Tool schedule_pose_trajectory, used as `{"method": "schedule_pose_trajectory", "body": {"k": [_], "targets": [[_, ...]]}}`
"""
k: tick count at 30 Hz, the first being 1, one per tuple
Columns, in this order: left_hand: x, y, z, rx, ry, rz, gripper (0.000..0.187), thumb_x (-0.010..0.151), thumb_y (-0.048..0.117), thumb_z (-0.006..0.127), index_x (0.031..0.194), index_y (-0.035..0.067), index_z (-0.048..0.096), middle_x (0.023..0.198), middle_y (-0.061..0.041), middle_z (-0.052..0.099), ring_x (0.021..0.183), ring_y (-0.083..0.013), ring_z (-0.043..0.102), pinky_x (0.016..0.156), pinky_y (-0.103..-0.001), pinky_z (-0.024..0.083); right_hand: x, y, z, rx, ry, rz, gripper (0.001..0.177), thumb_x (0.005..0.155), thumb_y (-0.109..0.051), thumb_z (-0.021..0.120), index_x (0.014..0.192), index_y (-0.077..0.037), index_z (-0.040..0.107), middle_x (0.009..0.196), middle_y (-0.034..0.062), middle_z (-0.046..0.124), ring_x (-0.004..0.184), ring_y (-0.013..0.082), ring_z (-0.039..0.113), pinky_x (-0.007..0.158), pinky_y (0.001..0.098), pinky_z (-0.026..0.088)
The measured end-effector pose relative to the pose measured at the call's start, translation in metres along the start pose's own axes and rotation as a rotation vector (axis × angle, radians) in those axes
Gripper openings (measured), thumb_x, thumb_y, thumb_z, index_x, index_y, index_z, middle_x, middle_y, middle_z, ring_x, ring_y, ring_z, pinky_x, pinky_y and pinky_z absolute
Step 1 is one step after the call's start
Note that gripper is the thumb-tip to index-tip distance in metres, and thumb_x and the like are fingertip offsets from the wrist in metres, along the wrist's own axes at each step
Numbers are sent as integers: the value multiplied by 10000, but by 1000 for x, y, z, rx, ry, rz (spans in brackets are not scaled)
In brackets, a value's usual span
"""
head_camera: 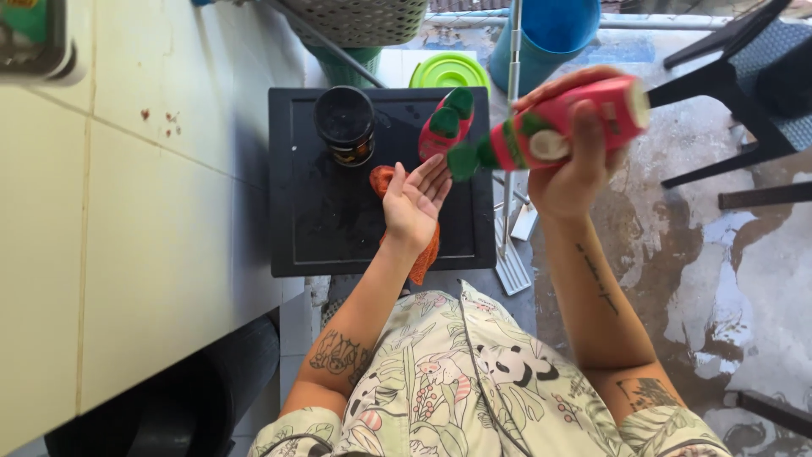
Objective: Organize toiletries into a storage basket, wipe down bottles, and place the basket and extra bottles on a bathroom shelf.
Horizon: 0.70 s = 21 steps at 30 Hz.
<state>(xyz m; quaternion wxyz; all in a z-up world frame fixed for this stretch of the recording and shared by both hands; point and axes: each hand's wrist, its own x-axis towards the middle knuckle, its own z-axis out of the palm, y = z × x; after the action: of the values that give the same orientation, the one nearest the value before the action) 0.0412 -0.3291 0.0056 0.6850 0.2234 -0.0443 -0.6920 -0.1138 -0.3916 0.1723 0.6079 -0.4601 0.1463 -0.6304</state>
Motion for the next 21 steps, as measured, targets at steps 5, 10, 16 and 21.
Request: {"method": "schedule_pose_trajectory", "body": {"k": [5, 10, 16, 21], "targets": [[2, 6, 3, -140, -33, -59, 688, 1104, 499, 297, 1420, -70, 521, 1459, -203, 565, 1380, -298, 522, 1190, -414, 366, 9, 30, -3, -70, 13, 46, 274, 1080, -160, 665, 1286, -18, 554, 1096, 145, 675, 1000, 249, 682, 924, 405, 594], [-8, 18, 20, 10, -35, -55, 664, 1107, 486, 274, 1414, -44, 530, 1443, -200, 579, 1380, -308, 532, 1179, -408, 374, 27, 17, 0, 36, 116, 73, 255, 1069, -184, 645, 1248, -29, 548, 1078, 148, 662, 985, 260, 683, 903, 437, 597], [-8, 30, 46, 332, -220, 49, 594, 1123, 445, 303, 1456, 8, 528, 1471, -155, 585, 1393, -271, 542, 1177, -389, 387, 29, 43, -55, 499, 415, 459, 274, 974, -312, 563, 1027, -45, 529, 903, 133, 619, 863, 318, 678, 889, 538, 605], [-8, 31, 66, 741, -330, 259, 538, 1021, 275, 657, 1489, 76, 481, 1521, -106, 544, 1431, -229, 510, 1188, -383, 390, 19, 42, -56, 590, 468, 541, 406, 1043, -403, 523, 1113, -3, 548, 1001, 161, 632, 969, 315, 677, 960, 497, 573]]}}
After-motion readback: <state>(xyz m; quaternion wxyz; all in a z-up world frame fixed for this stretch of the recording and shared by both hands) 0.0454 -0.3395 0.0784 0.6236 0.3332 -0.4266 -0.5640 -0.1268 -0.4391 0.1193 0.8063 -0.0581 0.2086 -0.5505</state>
